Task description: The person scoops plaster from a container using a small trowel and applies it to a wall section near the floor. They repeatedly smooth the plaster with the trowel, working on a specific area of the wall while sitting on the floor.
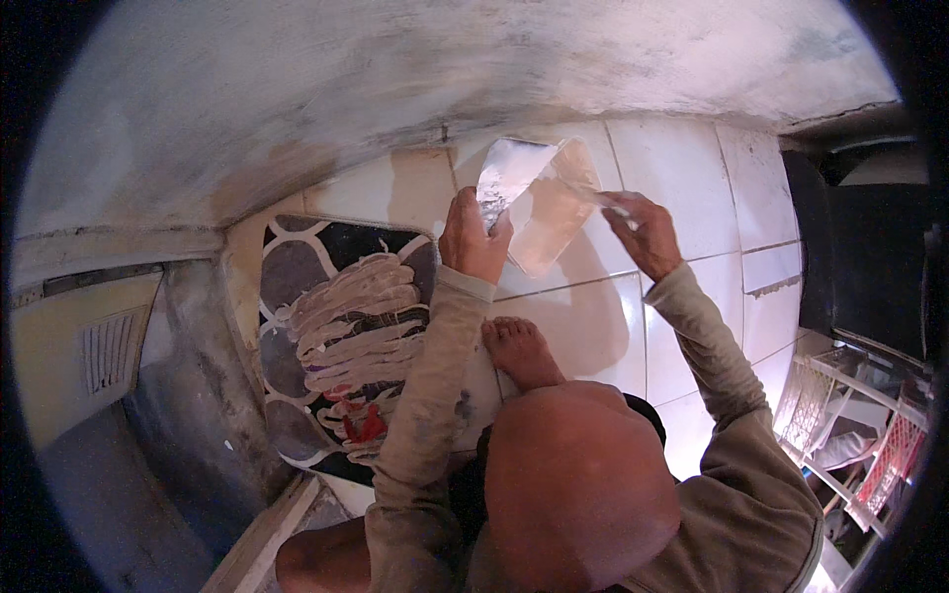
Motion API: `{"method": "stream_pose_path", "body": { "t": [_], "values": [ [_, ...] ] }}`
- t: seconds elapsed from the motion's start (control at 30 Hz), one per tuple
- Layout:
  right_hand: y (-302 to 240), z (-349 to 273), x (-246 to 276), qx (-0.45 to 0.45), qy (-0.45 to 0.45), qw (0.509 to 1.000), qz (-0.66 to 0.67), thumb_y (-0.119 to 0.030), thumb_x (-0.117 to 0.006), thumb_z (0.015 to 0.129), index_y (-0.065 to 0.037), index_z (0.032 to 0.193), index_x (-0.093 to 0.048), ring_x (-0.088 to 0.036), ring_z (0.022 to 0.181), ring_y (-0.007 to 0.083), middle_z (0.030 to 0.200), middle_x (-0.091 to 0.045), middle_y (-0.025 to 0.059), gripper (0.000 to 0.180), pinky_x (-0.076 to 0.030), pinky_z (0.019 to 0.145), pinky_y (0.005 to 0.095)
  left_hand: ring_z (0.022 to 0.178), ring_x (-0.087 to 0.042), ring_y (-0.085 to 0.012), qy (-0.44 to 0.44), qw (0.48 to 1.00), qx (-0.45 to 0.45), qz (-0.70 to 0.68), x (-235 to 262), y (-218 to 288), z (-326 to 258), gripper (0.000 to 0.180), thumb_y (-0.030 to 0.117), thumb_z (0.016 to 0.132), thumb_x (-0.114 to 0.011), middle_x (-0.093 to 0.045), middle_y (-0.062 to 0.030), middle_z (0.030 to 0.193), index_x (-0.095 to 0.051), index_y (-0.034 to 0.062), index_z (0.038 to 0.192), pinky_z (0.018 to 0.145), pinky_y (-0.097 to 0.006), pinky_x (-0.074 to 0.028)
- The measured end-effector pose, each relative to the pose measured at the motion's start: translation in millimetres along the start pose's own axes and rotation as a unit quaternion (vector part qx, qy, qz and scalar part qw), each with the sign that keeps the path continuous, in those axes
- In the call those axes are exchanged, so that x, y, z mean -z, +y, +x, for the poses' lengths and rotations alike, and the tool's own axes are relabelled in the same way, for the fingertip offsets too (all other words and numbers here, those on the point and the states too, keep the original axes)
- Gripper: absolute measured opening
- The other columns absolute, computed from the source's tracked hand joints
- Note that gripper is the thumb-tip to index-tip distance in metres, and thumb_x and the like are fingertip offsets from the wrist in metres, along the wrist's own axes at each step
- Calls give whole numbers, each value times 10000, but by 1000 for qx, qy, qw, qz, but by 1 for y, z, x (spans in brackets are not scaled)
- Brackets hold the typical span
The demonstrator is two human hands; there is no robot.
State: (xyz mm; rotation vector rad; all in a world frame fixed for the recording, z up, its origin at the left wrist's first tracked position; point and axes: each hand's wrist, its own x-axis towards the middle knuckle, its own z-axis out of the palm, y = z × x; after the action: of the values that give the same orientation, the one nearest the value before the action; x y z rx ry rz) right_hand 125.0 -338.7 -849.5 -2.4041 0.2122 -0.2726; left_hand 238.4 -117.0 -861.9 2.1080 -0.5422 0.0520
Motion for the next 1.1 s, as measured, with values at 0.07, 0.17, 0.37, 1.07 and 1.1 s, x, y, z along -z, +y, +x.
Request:
{"method": "stream_pose_path", "body": {
  "t": [0.07,0.17,0.37,1.07,1.1],
  "values": [
    [-3,18,-24,73,-14,990,-117,-116,-585,767,-102,1118,-594,-568,951,273,1028,-623,91,352,-469,791,384,844,-549,-392,17,1000,-12,16,5,-7,-2,323,114,744,-631,-548,-199,901,-474,-2,1000,686,-454,-456],
    [14,32,-52,150,8,963,-223,-107,-582,748,-104,1099,-596,-552,946,270,1016,-607,87,352,-457,770,381,857,-549,-382,7,999,5,32,5,-5,-9,305,120,757,-630,-543,-190,919,-479,3,995,691,-444,-457],
    [15,12,-83,53,-36,944,-325,-132,-562,752,-87,1095,-579,-519,976,269,997,-558,91,347,-434,782,386,882,-551,-407,13,1000,26,0,-3,-16,-32,384,176,767,-640,-549,-233,953,-472,-33,1042,731,-443,-451],
    [-6,-1,-73,1,-5,956,-295,-146,-600,743,-120,1009,-627,-552,893,268,980,-597,72,269,-471,686,404,880,-535,-391,24,997,-29,-65,-8,-11,-49,304,118,790,-617,-527,-197,931,-467,-3,1025,724,-431,-439],
    [-1,-1,-79,4,-27,951,-307,-147,-599,740,-119,1005,-627,-545,899,260,986,-592,64,268,-467,670,404,876,-535,-394,19,997,-30,-75,-8,-9,-48,301,123,793,-615,-527,-199,927,-469,-3,1023,723,-431,-439]
  ]
}}
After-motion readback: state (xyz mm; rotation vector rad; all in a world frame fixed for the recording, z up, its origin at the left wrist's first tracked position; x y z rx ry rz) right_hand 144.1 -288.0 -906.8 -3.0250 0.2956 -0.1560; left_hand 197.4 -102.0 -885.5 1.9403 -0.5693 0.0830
